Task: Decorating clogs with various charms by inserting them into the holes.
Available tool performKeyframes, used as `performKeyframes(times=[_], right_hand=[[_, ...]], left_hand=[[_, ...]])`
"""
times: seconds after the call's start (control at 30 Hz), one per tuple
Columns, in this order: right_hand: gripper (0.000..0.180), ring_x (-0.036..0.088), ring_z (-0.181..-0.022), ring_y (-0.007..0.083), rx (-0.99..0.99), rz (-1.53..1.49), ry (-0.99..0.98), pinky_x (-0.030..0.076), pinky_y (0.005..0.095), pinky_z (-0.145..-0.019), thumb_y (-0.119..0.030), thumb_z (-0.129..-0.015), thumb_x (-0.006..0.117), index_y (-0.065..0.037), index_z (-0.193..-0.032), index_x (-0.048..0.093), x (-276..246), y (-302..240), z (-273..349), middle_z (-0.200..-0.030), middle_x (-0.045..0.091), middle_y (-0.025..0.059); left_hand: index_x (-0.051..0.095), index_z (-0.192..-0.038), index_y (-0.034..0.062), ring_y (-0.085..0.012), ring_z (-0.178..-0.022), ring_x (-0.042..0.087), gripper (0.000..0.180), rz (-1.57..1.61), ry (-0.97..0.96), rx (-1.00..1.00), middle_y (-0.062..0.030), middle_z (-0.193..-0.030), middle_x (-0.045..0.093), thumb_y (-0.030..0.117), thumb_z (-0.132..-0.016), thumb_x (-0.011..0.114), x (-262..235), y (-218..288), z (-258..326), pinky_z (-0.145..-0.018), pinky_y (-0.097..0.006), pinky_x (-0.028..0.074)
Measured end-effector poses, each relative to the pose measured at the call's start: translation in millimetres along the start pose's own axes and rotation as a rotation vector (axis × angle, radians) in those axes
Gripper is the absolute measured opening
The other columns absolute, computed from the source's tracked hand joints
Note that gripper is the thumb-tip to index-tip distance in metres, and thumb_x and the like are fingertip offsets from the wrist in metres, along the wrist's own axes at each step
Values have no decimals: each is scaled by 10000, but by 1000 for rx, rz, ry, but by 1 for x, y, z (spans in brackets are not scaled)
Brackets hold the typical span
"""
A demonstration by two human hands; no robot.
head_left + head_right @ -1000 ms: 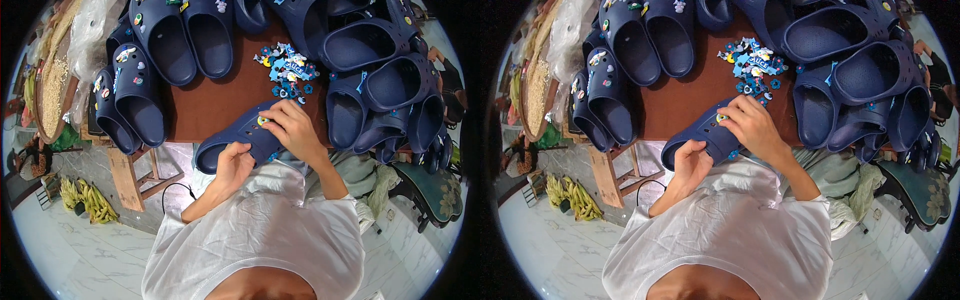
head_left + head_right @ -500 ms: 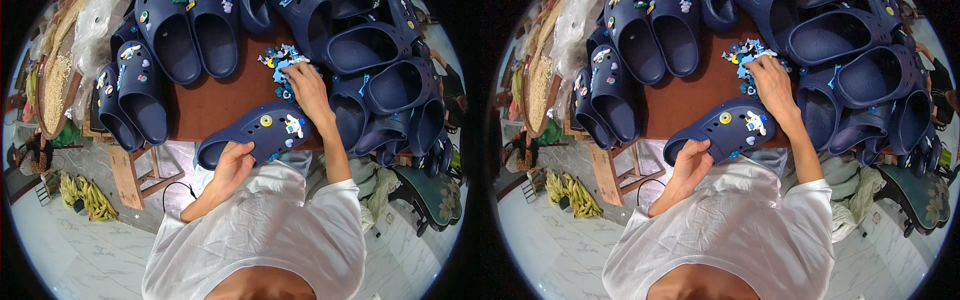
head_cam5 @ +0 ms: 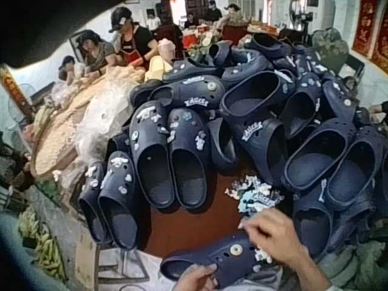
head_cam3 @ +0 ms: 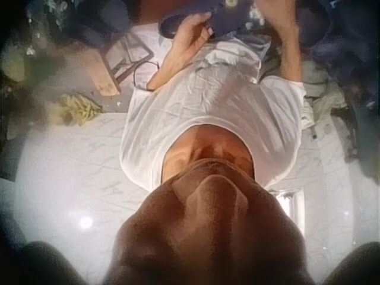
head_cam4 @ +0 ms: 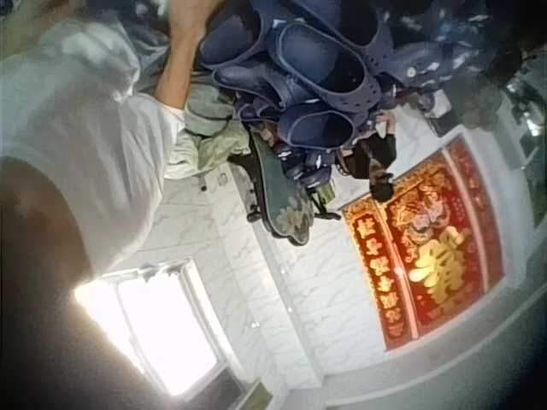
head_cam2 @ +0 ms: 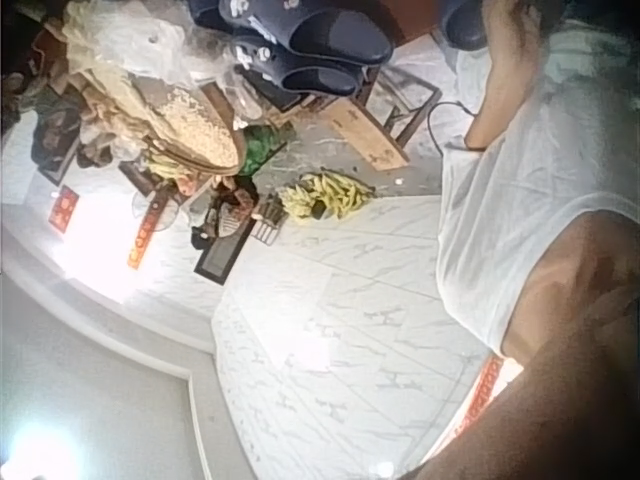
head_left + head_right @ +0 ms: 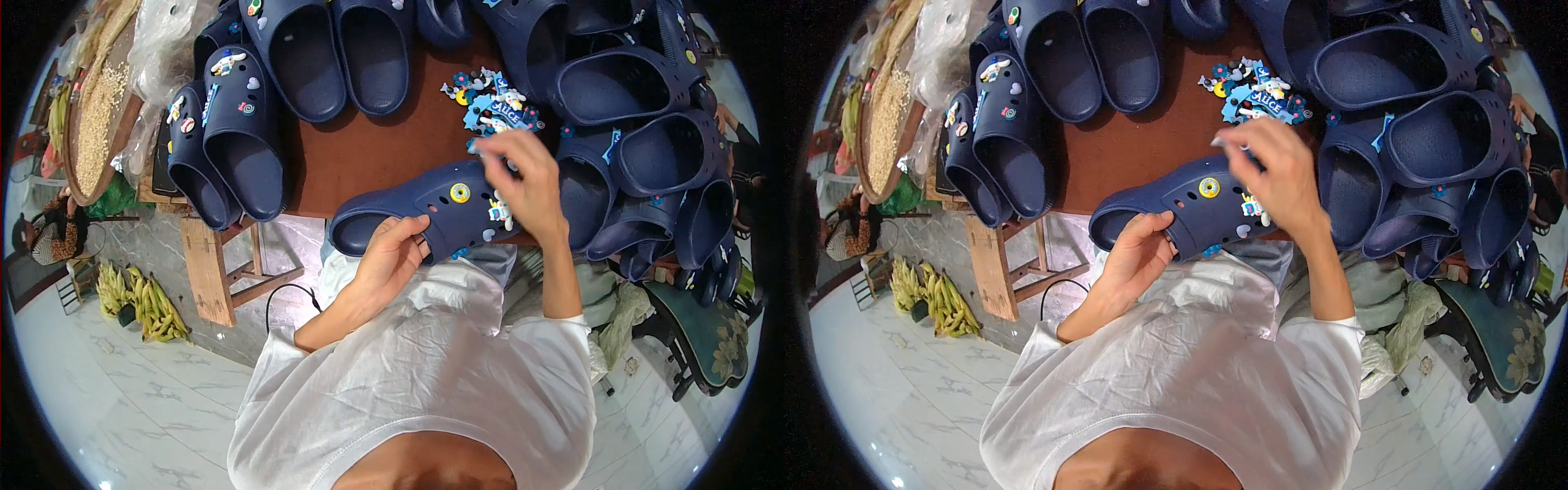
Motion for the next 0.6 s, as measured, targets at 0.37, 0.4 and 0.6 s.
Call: performKeyframes(times=[0.37,0.4,0.6], right_hand=[[298,628,-982,211,-272,-31,-257,463,354,-840,-79,-705,768,-82,-998,714,20,-37,28,-983,685,11],[298,628,-982,211,-272,-31,-258,463,354,-840,-79,-705,768,-82,-998,714,19,-37,28,-983,685,11],[274,604,-1067,241,-231,-70,-242,445,394,-873,-80,-716,767,-114,-984,723,17,-28,31,-1039,666,19]], left_hand=[[605,-1174,0,-184,-1127,634,319,-126,-14,-50,-94,-1174,649,265,-998,618,6,2,-3,-982,-391,538],[605,-1174,0,-184,-1127,634,319,-125,-14,-51,-94,-1174,649,265,-998,618,6,2,-4,-982,-391,538],[621,-1136,-72,-152,-994,688,331,-137,44,-5,-117,-1105,689,220,-983,657,8,3,-6,-863,-293,588]])
Point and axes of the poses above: each hand's wrist, its own z-axis away from the middle knuckle, its own x-axis out of the palm, y = z × x, the point moved 4 cm from there along -z, towards the middle knuckle
